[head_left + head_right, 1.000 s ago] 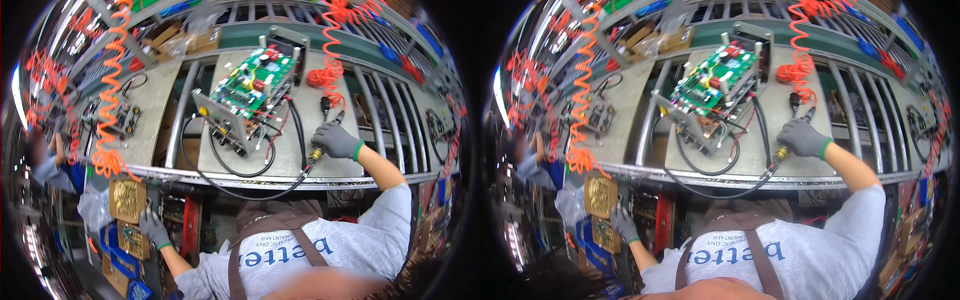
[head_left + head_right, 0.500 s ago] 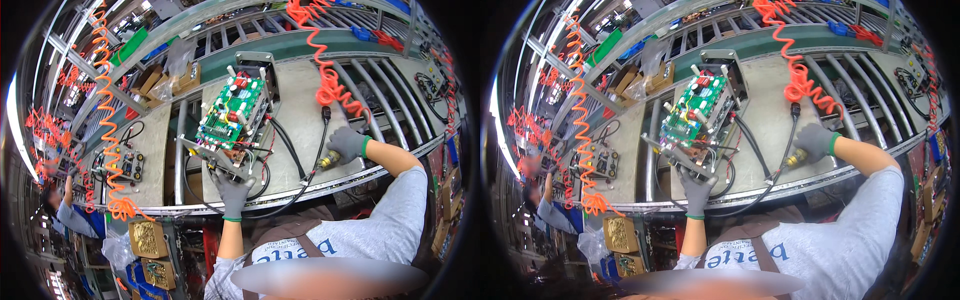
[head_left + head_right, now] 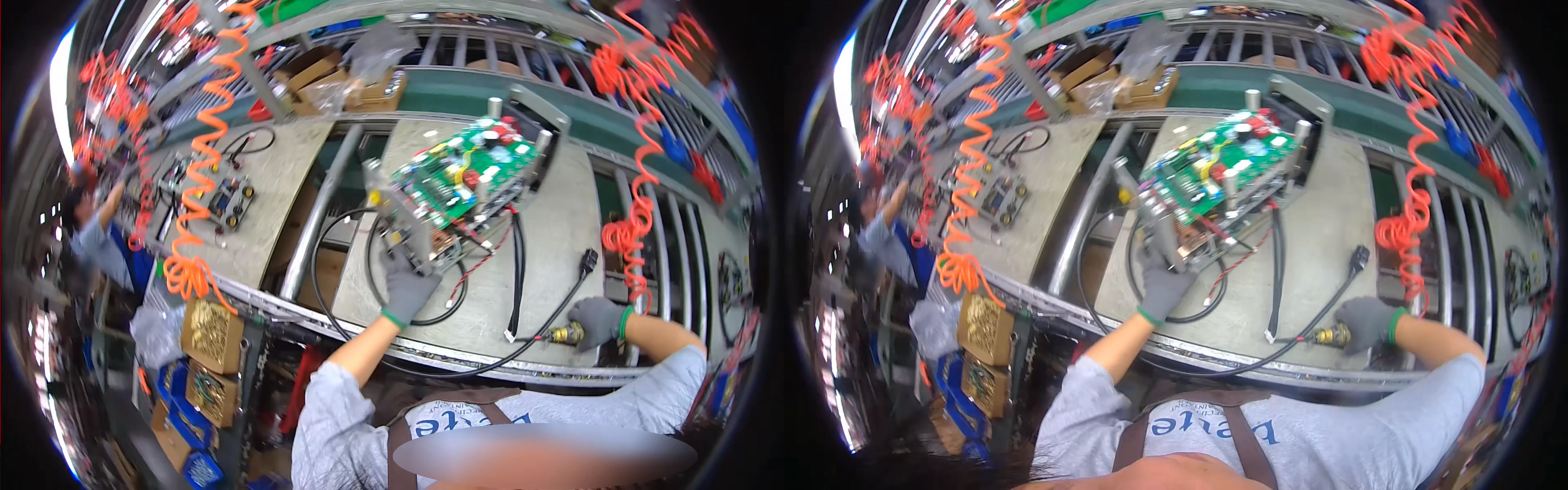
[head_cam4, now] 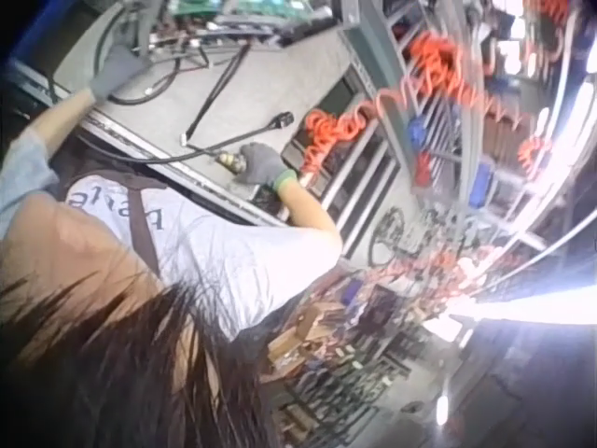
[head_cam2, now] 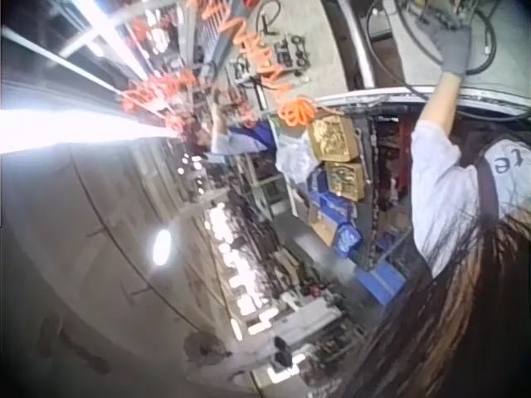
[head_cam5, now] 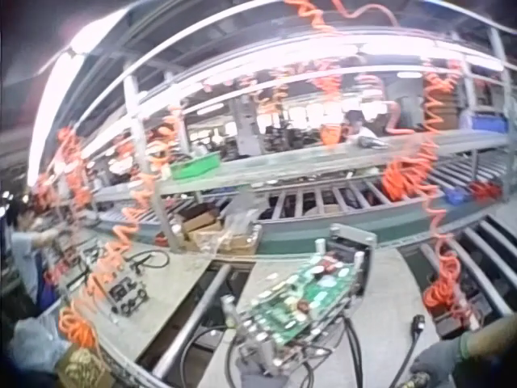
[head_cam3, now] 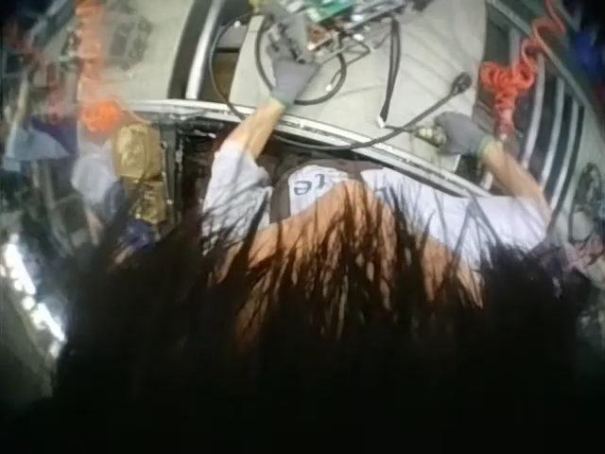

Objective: Assembling components of a solar inverter or power electronics unit on a factory assembly line.

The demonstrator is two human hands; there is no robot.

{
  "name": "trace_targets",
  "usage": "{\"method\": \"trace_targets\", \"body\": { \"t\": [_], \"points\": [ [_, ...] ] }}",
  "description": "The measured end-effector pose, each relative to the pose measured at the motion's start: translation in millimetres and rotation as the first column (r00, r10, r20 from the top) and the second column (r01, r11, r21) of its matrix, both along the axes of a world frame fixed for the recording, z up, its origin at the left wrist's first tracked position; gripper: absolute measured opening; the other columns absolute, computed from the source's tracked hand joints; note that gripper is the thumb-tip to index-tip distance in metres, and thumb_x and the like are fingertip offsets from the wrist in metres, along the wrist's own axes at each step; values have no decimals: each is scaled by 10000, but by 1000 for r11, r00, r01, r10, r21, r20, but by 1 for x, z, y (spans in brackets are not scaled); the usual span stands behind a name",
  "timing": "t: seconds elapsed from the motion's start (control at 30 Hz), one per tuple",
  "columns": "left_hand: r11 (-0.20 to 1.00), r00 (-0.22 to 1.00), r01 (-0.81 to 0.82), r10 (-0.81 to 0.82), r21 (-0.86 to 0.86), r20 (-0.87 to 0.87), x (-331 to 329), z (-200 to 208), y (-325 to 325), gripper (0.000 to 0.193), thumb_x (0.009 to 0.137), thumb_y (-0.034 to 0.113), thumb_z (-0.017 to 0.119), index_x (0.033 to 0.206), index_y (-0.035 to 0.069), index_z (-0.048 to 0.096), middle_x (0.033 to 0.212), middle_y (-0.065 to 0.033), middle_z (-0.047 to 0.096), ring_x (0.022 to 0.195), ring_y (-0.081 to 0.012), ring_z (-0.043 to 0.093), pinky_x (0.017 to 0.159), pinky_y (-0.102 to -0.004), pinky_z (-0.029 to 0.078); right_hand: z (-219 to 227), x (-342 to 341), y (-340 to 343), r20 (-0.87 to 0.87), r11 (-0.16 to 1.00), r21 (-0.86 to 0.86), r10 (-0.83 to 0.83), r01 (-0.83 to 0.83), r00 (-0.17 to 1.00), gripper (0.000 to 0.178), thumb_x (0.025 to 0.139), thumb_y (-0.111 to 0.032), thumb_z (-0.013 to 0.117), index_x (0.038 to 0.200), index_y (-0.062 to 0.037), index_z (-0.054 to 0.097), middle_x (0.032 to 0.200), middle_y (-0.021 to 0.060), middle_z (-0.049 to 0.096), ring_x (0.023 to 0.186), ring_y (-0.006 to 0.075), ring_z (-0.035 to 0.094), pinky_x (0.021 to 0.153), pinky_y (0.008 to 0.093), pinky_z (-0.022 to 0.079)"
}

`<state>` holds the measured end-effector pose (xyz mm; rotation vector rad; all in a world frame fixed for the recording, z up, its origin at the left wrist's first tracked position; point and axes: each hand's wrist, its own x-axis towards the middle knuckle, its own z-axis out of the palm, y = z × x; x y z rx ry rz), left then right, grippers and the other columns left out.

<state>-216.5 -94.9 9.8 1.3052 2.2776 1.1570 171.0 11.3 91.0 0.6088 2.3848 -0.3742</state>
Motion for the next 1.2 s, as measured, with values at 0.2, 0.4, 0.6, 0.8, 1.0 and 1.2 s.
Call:
{"method": "trace_targets", "body": {
  "t": [0.2, 0.4, 0.6, 0.8, 1.0, 1.2],
  "points": [
    [981, 983, 183, -185, -67, -19, -42, -1, 100, 1203, 599, 354, 796, 1506, 55, 64, 1440, -375, 215, 1272, -516, 392, 1047, -439, 411, -4, -18, 2, 79, 997, -32, -71, 74, 994, 560, 617, -462, 773, 1017, -95, 634, 1024, 174, 623, 955, 361, 609, 824, 447, 493],
    [930, 933, 359, -358, -77, 28, -97, 1, 152, 1256, 573, 398, 797, 1530, 74, 52, 1527, -315, 142, 1433, -416, 183, 1142, -427, 273, -10, -77, 24, -210, 941, 70, -311, 332, 927, 540, 598, -349, 772, 1024, -64, 604, 990, 191, 644, 935, 376, 622, 818, 444, 498],
    [934, 941, 328, -336, -141, -39, -116, -1, 161, 1216, 568, 428, 820, 1525, 83, 155, 1528, -302, 182, 1417, -410, 245, 1140, -379, 290, -10, -125, 44, -166, 960, 146, -213, 237, 963, 544, 614, -388, 751, 1039, -70, 635, 1023, 193, 652, 976, 366, 626, 843, 437, 502],
    [964, 922, 176, -232, -198, -310, -147, 43, 92, 956, 684, 532, 748, 1445, 89, 377, 1506, -234, 297, 1375, -378, 334, 1128, -426, 289, -15, -180, 34, -221, 977, 115, -152, 180, 963, 540, 631, -383, 739, 1061, -71, 646, 1034, 194, 663, 980, 360, 636, 850, 424, 507],
    [955, 731, -233, 48, -182, -681, -194, 18, -55, 678, 812, 459, 640, 1366, 105, 473, 1407, -208, 428, 1305, -392, 397, 1079, -513, 305, -9, -244, 18, -256, 983, 67, -148, 170, 955, 538, 660, -372, 708, 1104, -75, 646, 1059, 185, 669, 996, 347, 643, 861, 414, 509],
    [899, 854, -372, 235, -229, -464, -221, -9, -116, 621, 791, 299, 666, 1355, 110, 489, 1275, -206, 527, 1155, -393, 528, 980, -454, 436, -7, -297, 16, -289, 992, 50, -100, 120, 952, 530, 657, -377, 700, 1091, -76, 653, 1035, 181, 677, 978, 344, 649, 853, 408, 513]
  ]
}}
